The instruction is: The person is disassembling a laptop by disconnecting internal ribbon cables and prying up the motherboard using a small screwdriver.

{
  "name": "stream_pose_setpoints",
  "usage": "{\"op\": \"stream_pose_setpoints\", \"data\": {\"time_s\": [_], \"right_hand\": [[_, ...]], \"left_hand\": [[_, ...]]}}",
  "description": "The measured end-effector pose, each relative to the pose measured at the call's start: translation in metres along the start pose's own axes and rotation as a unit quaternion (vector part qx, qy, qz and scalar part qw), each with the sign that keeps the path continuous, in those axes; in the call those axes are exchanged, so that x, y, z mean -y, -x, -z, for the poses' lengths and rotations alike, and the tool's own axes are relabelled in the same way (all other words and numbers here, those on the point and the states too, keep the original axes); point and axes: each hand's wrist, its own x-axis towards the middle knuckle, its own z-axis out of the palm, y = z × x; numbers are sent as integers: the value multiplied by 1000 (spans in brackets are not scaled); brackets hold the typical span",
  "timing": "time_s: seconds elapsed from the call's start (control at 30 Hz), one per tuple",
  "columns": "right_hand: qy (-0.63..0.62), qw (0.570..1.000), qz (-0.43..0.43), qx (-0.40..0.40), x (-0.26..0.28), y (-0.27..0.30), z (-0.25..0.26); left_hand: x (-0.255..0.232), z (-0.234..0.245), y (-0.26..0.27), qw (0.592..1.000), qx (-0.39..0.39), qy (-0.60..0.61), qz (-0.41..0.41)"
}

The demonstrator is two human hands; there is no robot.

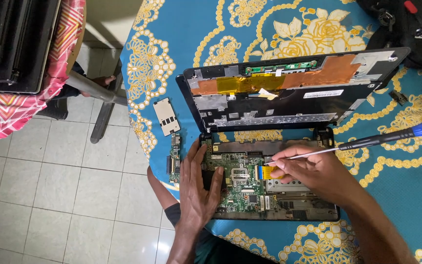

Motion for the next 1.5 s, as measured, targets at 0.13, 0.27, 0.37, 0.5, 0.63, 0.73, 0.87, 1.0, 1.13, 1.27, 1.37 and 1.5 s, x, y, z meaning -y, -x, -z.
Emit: {"op": "stream_pose_setpoints", "data": {"time_s": [0.13, 0.27, 0.37, 0.5, 0.63, 0.73, 0.87, 1.0, 1.13, 1.27, 1.37, 1.5], "right_hand": [[0, 999, -26, -19, 0, 0, -4], [-45, 998, -14, -34, -7, -2, -4], [-58, 997, -35, -47, 0, 0, -7], [-82, 994, -50, -43, -1, -2, -6], [-91, 993, -55, -43, 6, 0, -7], [-120, 990, -56, -49, 8, 0, -8], [-130, 989, -56, -52, 7, 0, -7], [-118, 990, -56, -44, 6, -1, -6], [-108, 992, -54, -38, 3, -2, -7], [-92, 992, -71, -51, 14, 4, -11], [-76, 993, -82, -46, 15, 7, -10], [-70, 995, -67, -32, 12, 7, -7]], "left_hand": [[2, -1, 1, 1000, 0, -4, -1], [2, 0, 1, 1000, 0, -5, 2], [2, -1, 1, 1000, 5, -9, 6], [2, -1, 1, 1000, 8, -12, 8], [2, -2, 2, 1000, 9, -15, 7], [3, -3, 2, 999, 12, -32, 2], [1, -2, 1, 999, 19, -35, 11], [0, -2, 1, 999, 18, -31, 17], [-1, 0, 0, 1000, 11, -5, 24], [-4, 1, -1, 1000, 8, 16, 13], [-5, 2, -4, 999, 21, 28, 35], [-6, 8, -20, 1000, 20, -6, 12]]}}
